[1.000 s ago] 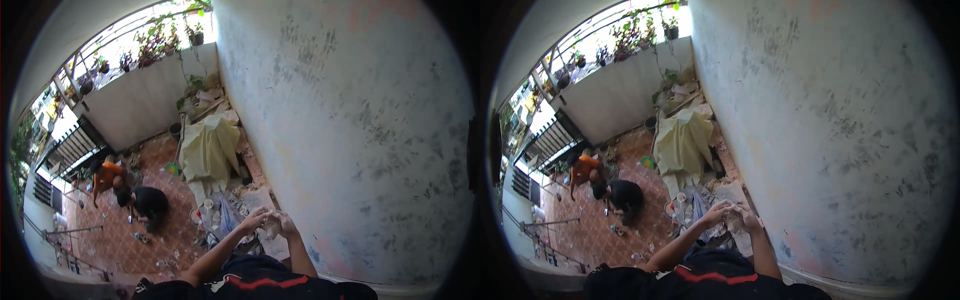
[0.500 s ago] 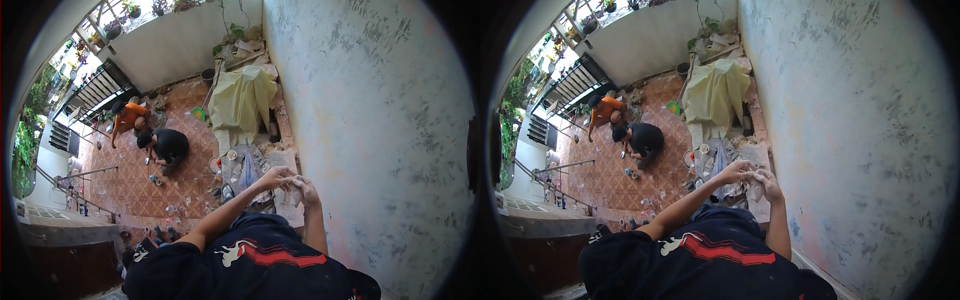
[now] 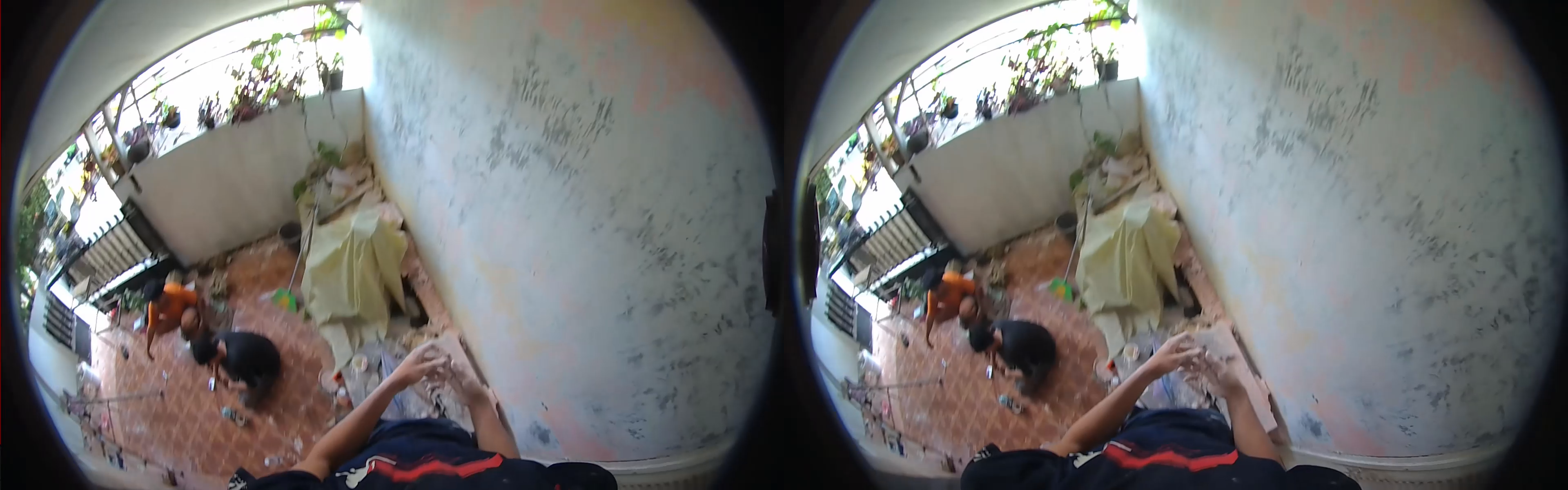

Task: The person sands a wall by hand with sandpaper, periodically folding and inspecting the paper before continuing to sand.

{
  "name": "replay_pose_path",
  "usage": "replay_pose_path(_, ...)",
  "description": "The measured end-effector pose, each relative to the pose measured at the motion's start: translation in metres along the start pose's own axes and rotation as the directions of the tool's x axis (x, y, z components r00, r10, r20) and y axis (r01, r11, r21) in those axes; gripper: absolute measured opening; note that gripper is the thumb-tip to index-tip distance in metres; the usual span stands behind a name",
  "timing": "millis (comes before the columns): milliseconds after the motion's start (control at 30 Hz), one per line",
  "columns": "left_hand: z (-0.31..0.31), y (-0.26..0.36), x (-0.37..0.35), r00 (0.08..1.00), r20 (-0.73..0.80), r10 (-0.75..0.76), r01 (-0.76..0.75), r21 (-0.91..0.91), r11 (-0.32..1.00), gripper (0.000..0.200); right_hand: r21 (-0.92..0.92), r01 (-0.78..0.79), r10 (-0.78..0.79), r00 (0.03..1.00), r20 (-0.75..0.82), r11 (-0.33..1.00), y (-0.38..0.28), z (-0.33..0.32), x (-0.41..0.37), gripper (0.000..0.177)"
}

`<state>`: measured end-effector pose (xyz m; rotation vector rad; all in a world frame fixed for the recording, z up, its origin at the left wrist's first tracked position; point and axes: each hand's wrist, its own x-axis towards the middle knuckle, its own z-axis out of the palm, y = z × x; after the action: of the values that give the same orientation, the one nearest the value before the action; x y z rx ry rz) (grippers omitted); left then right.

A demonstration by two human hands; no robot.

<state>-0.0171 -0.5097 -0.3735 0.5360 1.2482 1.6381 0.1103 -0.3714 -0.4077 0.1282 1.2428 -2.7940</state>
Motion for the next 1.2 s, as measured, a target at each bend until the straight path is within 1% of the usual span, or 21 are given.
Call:
replay_pose_path(67,-0.023,0.005,0.000,0.999,0.036,-0.005,0.003,0.067,0.998,0.032,0.069,-0.028,0.027,0.999,0.019,0.997,0.014,0.007,0.015,0.058)
replay_pose_path(100,-0.031,0.004,0.001,0.999,0.021,0.040,-0.041,0.061,0.997,0.032,0.099,-0.051,0.047,0.998,0.038,0.994,0.020,0.010,0.023,0.058)
replay_pose_path(133,-0.034,0.017,-0.006,0.998,0.038,-0.051,0.050,0.030,0.998,0.028,0.122,-0.092,0.083,0.994,0.073,0.988,0.021,0.014,0.031,0.056)
replay_pose_path(200,-0.046,0.023,-0.003,0.996,0.080,-0.049,0.048,0.018,0.999,0.026,0.074,-0.074,0.070,0.996,0.053,0.995,0.021,0.017,0.039,0.054)
replay_pose_path(333,-0.059,0.025,-0.008,0.998,0.048,0.037,-0.041,0.089,0.995,0.023,-0.075,-0.116,0.115,0.993,-0.018,0.990,0.007,0.038,0.052,0.047)
replay_pose_path(367,-0.068,0.015,-0.002,0.996,0.030,0.080,-0.084,0.179,0.980,0.025,-0.119,-0.120,0.103,0.985,-0.141,0.986,-0.005,0.052,0.048,0.041)
replay_pose_path(400,-0.073,0.009,0.003,0.992,0.014,0.123,-0.122,0.264,0.957,0.026,-0.119,-0.105,0.087,0.985,-0.148,0.987,-0.002,0.049,0.052,0.041)
replay_pose_path(433,-0.073,0.014,0.003,0.992,0.030,0.122,-0.126,0.268,0.955,0.026,-0.101,-0.054,0.035,0.983,-0.182,0.993,0.003,0.042,0.056,0.037)
replay_pose_path(500,-0.069,0.023,-0.001,0.997,-0.041,0.065,-0.047,0.350,0.936,0.022,-0.084,0.009,-0.028,0.974,-0.225,0.996,0.011,0.037,0.057,0.032)
replay_pose_path(567,-0.065,0.022,-0.001,0.995,-0.058,0.086,-0.057,0.382,0.922,0.022,-0.122,0.123,-0.162,0.905,-0.394,0.985,0.015,0.037,0.058,0.025)
replay_pose_path(600,-0.063,0.019,0.001,0.990,-0.086,0.109,-0.064,0.409,0.910,0.022,-0.125,0.139,-0.178,0.897,-0.405,0.982,0.013,0.043,0.057,0.025)
replay_pose_path(667,-0.062,0.012,0.006,0.989,-0.045,0.143,-0.113,0.401,0.909,0.020,-0.123,0.170,-0.209,0.825,-0.525,0.978,0.007,0.057,0.054,0.023)
replay_pose_path(700,-0.059,0.012,0.006,0.990,-0.065,0.121,-0.093,0.338,0.937,0.019,-0.225,0.115,-0.230,0.771,-0.594,0.968,0.002,0.066,0.051,0.021)
replay_pose_path(733,-0.056,0.011,0.006,0.992,-0.082,0.097,-0.072,0.271,0.960,0.019,-0.154,0.213,-0.263,0.760,-0.594,0.965,0.007,0.059,0.052,0.021)
replay_pose_path(800,-0.054,0.008,0.010,0.995,-0.037,0.094,-0.079,0.296,0.952,0.019,-0.161,0.205,-0.260,0.744,-0.615,0.965,0.011,0.049,0.048,0.033)
replay_pose_path(833,-0.054,0.007,0.012,0.995,-0.018,0.095,-0.088,0.236,0.968,0.021,-0.173,0.230,-0.287,0.725,-0.626,0.958,0.009,0.046,0.047,0.033)
replay_pose_path(900,-0.051,0.007,0.013,0.996,0.013,0.090,-0.090,0.165,0.982,0.022,-0.064,0.190,-0.190,0.775,-0.603,0.980,0.007,0.046,0.040,0.025)
replay_pose_path(933,-0.050,0.008,0.013,0.995,0.045,0.086,-0.093,0.174,0.980,0.022,-0.070,0.216,-0.213,0.758,-0.616,0.974,0.003,0.052,0.036,0.025)
replay_pose_path(1033,-0.047,0.002,0.017,0.991,0.013,0.137,-0.137,0.101,0.985,0.019,0.099,0.221,-0.113,0.775,-0.622,0.970,0.008,0.053,0.026,0.022)
replay_pose_path(1133,-0.047,-0.010,0.028,0.990,0.037,0.135,-0.139,0.102,0.985,0.019,0.076,0.362,-0.238,0.741,-0.628,0.929,0.023,0.048,0.028,0.023)
replay_pose_path(1200,-0.045,-0.015,0.034,0.990,0.083,0.116,-0.127,0.147,0.981,0.018,0.024,0.382,-0.267,0.689,-0.674,0.924,0.020,0.054,0.024,0.023)
